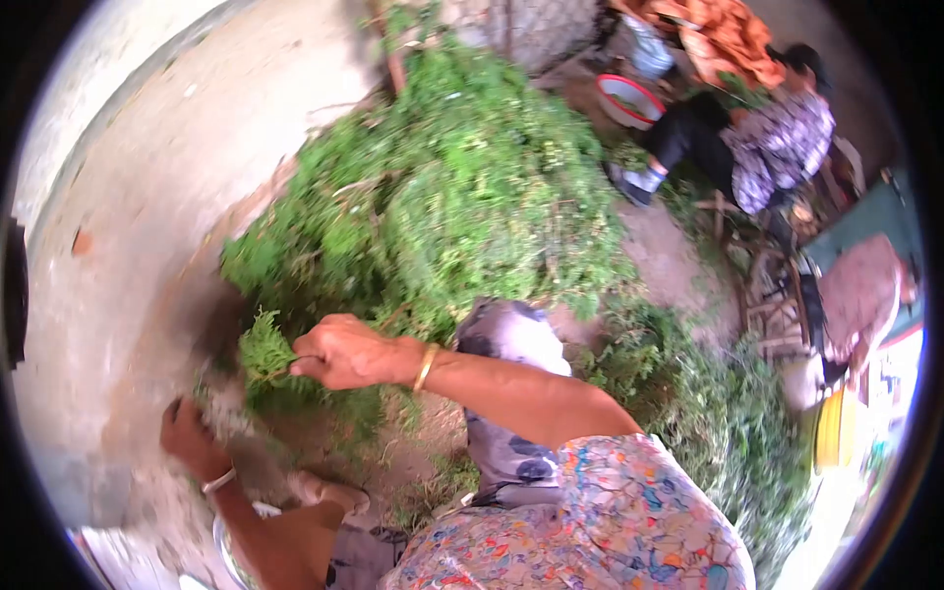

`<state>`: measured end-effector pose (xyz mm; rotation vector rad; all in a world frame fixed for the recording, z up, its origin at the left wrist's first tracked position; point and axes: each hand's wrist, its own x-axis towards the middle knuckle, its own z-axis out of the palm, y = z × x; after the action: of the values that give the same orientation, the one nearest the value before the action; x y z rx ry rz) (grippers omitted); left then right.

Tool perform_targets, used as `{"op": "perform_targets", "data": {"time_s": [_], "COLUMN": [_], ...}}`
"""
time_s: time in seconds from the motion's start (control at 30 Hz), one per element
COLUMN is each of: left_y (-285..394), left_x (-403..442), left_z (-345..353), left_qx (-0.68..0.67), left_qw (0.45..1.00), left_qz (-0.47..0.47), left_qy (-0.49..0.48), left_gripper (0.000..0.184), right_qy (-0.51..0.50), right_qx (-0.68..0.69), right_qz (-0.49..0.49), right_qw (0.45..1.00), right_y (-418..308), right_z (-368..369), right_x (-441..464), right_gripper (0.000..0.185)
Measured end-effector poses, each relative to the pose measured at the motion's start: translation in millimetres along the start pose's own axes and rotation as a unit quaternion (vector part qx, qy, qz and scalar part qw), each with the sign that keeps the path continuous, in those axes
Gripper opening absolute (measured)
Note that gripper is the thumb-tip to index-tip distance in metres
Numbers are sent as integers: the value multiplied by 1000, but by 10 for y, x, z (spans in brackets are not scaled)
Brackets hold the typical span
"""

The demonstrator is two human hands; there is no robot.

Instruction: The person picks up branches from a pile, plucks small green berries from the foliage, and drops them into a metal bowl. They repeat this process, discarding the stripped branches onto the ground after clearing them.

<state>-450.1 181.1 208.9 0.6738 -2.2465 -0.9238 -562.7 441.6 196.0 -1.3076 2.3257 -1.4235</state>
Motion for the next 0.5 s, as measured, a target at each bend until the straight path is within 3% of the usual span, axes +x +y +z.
{"op": "perform_targets", "data": {"time_s": [0.07,0.13,0.23,0.33,0.4,0.43,0.5], "left_y": [-330,-364,-543,-616,-1279,-910,-1222], "left_x": [174,205,293,383,578,-21,-369], "left_z": [-225,-365,-705,-1142,-1664,-1376,-1651], "left_qx": [-265,-342,-319,-313,-230,-354,-168], "left_qw": [950,912,921,924,946,926,966], "left_qz": [-165,-225,-222,-219,-227,-71,-143], "left_qy": [4,30,12,18,10,111,136], "left_gripper": [17,17,24,44,40,37,35], "right_qy": [24,32,64,91,98,109,120], "right_qx": [19,37,45,37,41,50,60], "right_qz": [25,86,125,134,145,149,152], "right_qw": [999,995,989,986,984,982,979], "right_y": [41,42,69,58,37,37,95], "right_z": [-47,-57,-31,-20,-29,-25,-4], "right_x": [-28,-49,-101,-187,-229,-244,-256], "right_gripper": [32,33,31,34,34,34,34]}}
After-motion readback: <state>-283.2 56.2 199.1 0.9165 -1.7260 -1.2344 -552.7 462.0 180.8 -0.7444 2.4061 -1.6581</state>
